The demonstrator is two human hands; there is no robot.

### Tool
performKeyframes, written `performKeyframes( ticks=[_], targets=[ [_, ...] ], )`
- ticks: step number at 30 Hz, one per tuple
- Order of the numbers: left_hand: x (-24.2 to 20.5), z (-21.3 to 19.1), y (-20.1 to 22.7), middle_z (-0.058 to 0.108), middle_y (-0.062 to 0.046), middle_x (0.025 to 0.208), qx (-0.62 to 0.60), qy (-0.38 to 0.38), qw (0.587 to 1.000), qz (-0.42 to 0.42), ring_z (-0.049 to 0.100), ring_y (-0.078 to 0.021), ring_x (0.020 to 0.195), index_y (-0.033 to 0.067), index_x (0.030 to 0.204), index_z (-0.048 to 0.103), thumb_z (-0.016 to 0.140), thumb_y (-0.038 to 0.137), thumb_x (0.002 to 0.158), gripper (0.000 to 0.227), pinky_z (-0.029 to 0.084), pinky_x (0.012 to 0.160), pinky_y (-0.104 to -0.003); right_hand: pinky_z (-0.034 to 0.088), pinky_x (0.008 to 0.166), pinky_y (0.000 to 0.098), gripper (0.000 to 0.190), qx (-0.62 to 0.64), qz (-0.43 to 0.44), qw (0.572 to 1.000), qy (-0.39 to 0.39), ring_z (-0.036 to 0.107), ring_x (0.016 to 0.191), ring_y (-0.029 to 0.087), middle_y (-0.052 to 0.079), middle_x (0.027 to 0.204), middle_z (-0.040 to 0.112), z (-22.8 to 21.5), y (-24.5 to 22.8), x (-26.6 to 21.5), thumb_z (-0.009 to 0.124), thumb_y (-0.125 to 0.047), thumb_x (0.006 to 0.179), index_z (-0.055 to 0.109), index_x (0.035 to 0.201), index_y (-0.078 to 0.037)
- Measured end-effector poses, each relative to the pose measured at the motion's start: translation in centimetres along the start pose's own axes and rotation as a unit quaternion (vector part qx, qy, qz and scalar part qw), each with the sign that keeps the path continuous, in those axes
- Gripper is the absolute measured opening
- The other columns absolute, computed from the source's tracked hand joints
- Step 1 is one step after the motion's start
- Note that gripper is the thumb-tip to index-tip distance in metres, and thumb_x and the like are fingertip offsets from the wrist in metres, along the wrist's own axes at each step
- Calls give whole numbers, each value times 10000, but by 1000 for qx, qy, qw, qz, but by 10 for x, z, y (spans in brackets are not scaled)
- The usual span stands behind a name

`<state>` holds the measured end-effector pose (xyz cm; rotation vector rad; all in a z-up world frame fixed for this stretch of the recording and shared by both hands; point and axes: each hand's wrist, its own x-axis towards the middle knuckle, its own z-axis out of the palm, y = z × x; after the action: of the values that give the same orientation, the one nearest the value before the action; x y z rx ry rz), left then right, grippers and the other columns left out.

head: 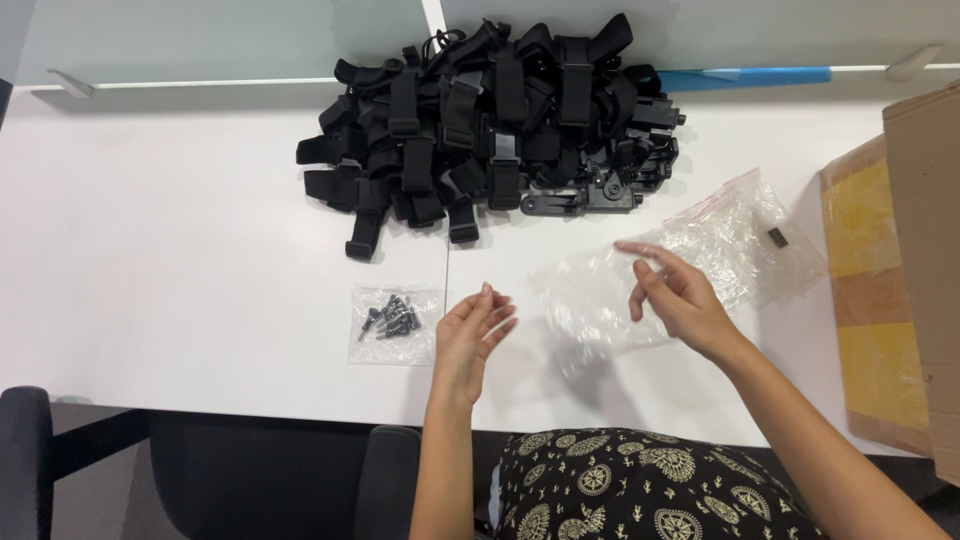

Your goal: The person removes a black plastic camera mount component from a small bag, inserts a small metal pin or screw into the side of the mount by hand, and places the assembled unit onto a desk next to other mounts.

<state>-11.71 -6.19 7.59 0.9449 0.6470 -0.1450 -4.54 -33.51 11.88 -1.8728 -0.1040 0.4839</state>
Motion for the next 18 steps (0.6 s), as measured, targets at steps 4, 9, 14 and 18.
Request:
performKeyframes(
  ticks=[4,9,14,18],
  targets=[
    [-20,16,9,772,-142,1020,113,-68,990,-48,779,-241,953,14,1103,664,749,192,828,339,624,819,-362,311,385,240,502,32,-1,998,48,360,382,59,34,647,659,5,-17,-3,489,-342,1010,494,1482,-171],
    [-30,29,12,767,-172,902,137,-100,985,-31,781,-235,842,-23,1160,617,825,47,766,452,667,787,-343,340,414,228,519,26,-19,998,52,392,411,61,30,661,661,6,-23,-4,478,-344,1027,456,1510,-156],
    [-25,22,12,777,-161,836,140,-98,985,-19,783,-223,789,-24,1112,619,828,27,757,415,664,759,-336,388,463,217,528,59,-64,994,66,622,609,54,40,525,472,2,-14,-3,439,-370,1087,433,1544,-104],
    [-23,17,11,772,-173,840,156,-106,981,-37,779,-232,802,-28,1081,631,835,35,759,386,662,769,-343,361,423,214,514,82,-64,992,78,578,569,56,55,584,565,1,-11,-2,411,-357,1087,425,1531,-97]
  ],
)
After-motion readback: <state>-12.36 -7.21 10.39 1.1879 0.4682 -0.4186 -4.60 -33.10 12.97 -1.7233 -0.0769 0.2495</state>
